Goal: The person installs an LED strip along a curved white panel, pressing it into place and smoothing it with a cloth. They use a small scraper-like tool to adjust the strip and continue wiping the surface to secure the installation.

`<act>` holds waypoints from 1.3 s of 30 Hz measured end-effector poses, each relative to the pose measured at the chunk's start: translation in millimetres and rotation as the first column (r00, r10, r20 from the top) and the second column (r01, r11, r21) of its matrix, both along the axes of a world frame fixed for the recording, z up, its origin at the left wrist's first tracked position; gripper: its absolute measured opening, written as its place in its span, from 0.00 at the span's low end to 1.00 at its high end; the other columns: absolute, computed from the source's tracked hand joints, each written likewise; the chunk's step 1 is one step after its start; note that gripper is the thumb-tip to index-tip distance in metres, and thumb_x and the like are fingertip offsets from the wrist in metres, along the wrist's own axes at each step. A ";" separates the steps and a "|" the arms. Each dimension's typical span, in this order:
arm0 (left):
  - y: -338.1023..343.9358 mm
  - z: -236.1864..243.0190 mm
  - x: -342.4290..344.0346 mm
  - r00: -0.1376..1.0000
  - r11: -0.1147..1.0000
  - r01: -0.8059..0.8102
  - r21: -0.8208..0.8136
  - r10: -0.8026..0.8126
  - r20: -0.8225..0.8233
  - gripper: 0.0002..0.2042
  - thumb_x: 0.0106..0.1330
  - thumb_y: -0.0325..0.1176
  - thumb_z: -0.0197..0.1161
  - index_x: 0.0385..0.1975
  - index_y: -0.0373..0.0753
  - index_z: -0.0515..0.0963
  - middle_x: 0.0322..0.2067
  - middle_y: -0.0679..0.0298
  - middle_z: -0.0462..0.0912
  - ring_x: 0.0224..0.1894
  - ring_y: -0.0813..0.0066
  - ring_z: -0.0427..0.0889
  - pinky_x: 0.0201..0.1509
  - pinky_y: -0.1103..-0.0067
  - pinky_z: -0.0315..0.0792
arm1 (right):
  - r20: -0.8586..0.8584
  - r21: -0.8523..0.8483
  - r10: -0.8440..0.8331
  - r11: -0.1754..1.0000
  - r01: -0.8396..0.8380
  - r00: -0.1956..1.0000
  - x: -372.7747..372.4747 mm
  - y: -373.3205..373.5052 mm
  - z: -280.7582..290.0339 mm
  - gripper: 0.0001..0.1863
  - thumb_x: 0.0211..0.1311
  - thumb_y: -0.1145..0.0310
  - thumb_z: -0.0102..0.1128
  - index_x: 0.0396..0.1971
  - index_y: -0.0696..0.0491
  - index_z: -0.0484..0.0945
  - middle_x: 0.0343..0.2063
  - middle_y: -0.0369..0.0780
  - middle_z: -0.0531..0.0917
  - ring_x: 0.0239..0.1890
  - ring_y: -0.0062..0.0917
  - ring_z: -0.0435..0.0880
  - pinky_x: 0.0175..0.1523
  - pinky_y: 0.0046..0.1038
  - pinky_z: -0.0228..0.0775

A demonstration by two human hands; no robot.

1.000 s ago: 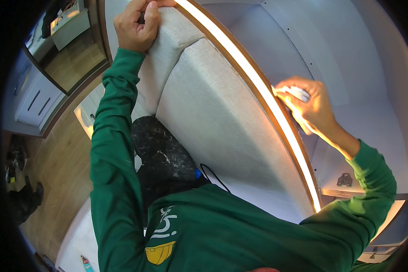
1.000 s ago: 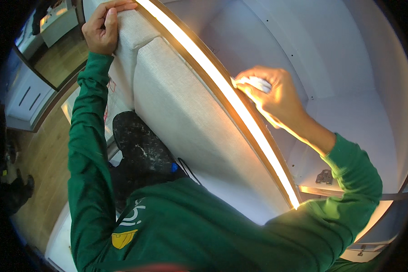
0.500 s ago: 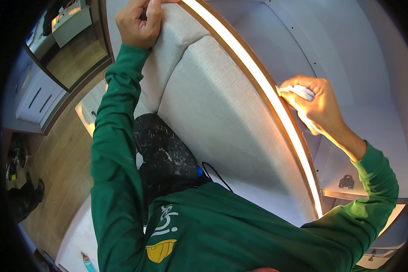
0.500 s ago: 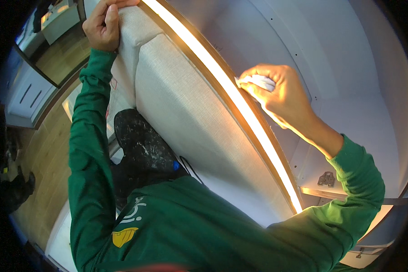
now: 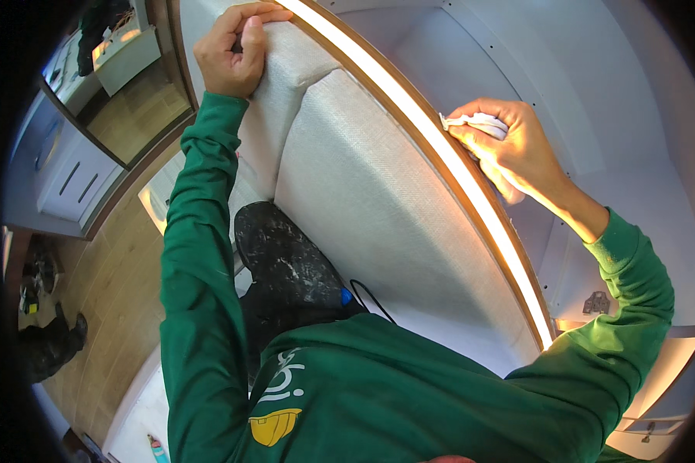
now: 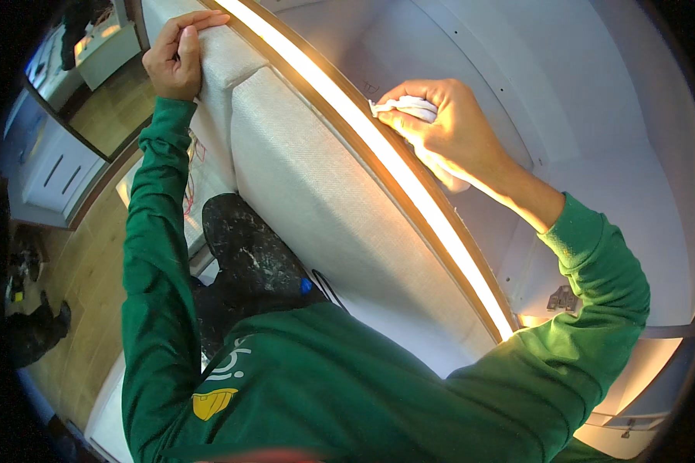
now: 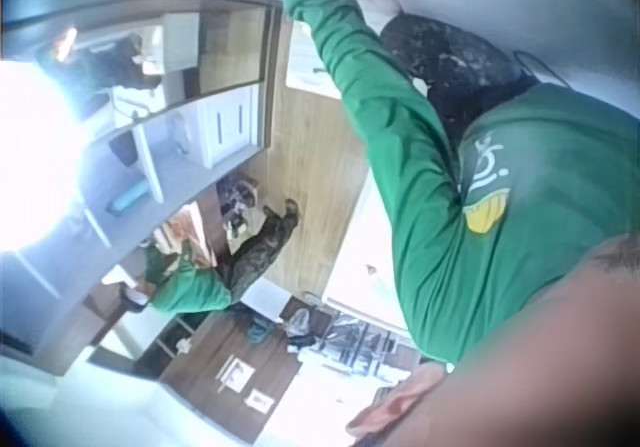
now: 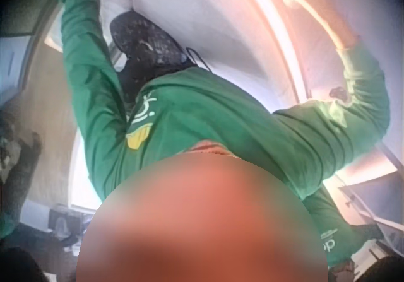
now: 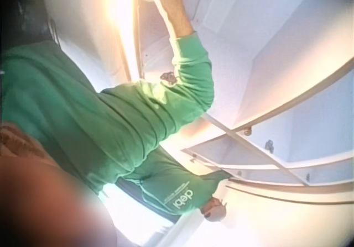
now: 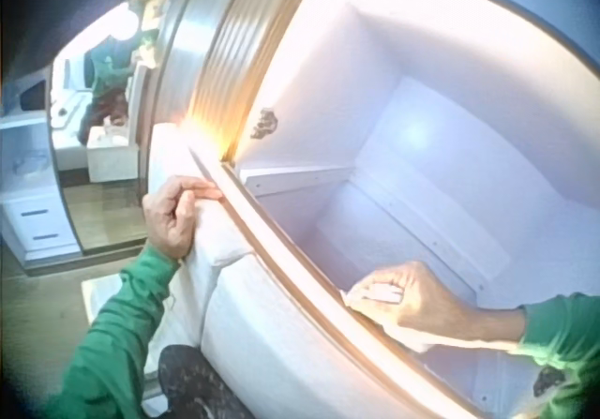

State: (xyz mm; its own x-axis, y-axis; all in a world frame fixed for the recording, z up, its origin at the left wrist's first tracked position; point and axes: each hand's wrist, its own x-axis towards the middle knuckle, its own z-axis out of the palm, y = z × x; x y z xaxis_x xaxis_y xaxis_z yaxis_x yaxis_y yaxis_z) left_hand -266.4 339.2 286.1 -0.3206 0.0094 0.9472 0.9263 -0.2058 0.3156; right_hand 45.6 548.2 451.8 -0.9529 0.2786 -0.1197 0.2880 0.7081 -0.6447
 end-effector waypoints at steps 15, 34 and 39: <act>1.3 9.5 19.2 0.990 1.000 -0.028 0.010 0.027 0.139 0.14 0.77 0.29 0.50 0.43 0.28 0.83 0.34 0.53 0.93 0.38 0.67 0.92 0.46 0.75 0.83 | 0.030 0.029 -0.003 1.000 0.002 1.000 -3.0 -3.6 -2.2 0.06 0.72 0.75 0.67 0.42 0.61 0.89 0.28 0.38 0.89 0.23 0.13 0.80 0.27 0.20 0.72; 0.3 12.4 26.7 0.992 0.996 -0.086 0.011 0.084 0.089 0.13 0.76 0.31 0.52 0.43 0.30 0.83 0.34 0.54 0.92 0.37 0.68 0.91 0.46 0.75 0.81 | -0.047 0.123 0.101 0.988 -0.095 0.994 -38.2 -6.7 -1.2 0.08 0.71 0.74 0.65 0.44 0.60 0.90 0.37 0.44 0.93 0.40 0.23 0.90 0.47 0.27 0.82; -1.9 11.6 27.1 0.952 0.999 0.033 0.009 -0.034 0.303 0.13 0.75 0.30 0.52 0.41 0.30 0.84 0.33 0.53 0.92 0.37 0.66 0.91 0.45 0.74 0.82 | -0.112 0.214 0.143 0.970 -0.117 0.983 -27.5 -16.1 -3.2 0.08 0.69 0.77 0.66 0.44 0.61 0.89 0.38 0.45 0.93 0.41 0.23 0.90 0.49 0.26 0.82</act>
State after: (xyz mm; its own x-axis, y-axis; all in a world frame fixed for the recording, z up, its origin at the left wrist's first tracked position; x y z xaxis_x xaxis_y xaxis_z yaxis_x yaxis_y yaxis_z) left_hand -239.3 337.2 297.7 -0.5921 0.0216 0.8056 0.7798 -0.2366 0.5795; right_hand 18.1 532.1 448.6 -0.9863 0.1573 0.0503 0.1106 0.8553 -0.5062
